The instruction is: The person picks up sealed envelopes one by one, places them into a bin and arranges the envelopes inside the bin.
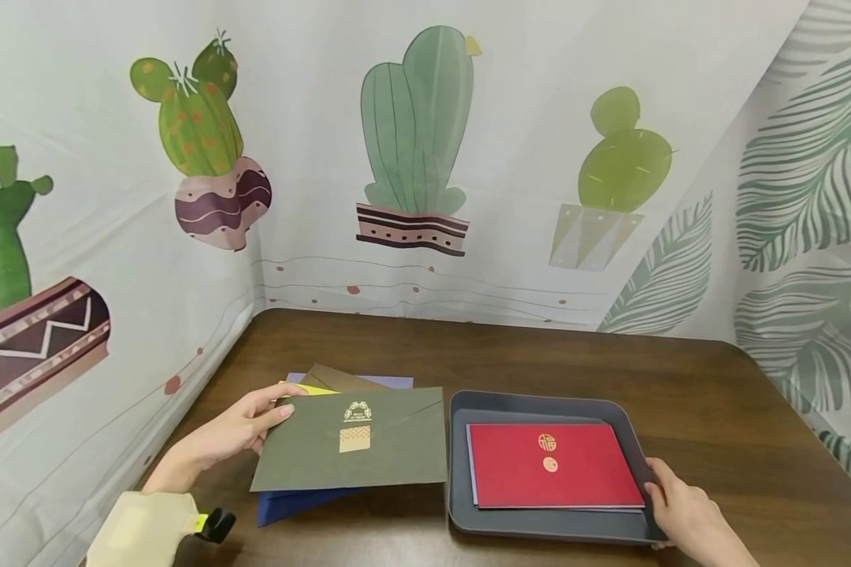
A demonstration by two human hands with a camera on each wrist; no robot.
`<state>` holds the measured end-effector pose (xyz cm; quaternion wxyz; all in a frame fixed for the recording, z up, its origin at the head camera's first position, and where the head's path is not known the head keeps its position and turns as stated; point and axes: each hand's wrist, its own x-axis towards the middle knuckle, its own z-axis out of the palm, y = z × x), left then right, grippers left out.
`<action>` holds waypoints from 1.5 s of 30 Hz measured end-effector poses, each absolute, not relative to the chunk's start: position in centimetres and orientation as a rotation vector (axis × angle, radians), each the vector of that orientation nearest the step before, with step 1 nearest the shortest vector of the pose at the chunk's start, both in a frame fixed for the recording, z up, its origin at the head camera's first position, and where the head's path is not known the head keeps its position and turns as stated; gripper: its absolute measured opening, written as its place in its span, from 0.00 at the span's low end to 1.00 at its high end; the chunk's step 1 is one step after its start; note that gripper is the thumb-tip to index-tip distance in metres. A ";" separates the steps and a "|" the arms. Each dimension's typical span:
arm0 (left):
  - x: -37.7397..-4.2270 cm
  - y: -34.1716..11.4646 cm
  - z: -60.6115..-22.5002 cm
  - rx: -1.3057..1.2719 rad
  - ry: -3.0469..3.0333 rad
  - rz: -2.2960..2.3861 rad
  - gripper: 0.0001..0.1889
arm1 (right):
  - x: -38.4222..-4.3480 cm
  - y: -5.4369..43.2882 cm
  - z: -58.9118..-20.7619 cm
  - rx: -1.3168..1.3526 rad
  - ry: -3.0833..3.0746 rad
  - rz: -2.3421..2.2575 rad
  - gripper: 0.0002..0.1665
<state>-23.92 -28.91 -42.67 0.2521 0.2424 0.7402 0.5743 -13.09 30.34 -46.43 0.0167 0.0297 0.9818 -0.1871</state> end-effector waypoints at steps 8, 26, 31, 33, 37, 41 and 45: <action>-23.6 -28.2 -42.2 0.664 2.014 1.565 0.21 | -13.1 30.3 -46.5 0.082 3.064 -0.582 0.18; -23.5 -25.6 -42.1 0.651 2.109 1.535 0.22 | -13.1 30.4 -46.7 0.094 3.058 -0.584 0.18; -23.7 -25.0 -42.2 0.664 2.104 1.529 0.20 | -13.1 30.5 -46.7 0.079 3.078 -0.588 0.18; -23.8 -25.0 -42.3 0.671 2.117 1.525 0.21 | -13.0 30.5 -46.7 0.071 3.091 -0.583 0.17; -23.9 -24.7 -42.5 0.654 2.149 1.517 0.22 | -13.1 30.4 -46.6 0.072 3.093 -0.580 0.17; -24.0 -24.3 -42.7 0.641 2.177 1.502 0.23 | -13.2 30.4 -46.5 0.095 3.057 -0.588 0.17; -24.2 -23.8 -42.8 0.638 2.183 1.500 0.22 | -13.2 30.4 -46.4 0.103 3.038 -0.588 0.17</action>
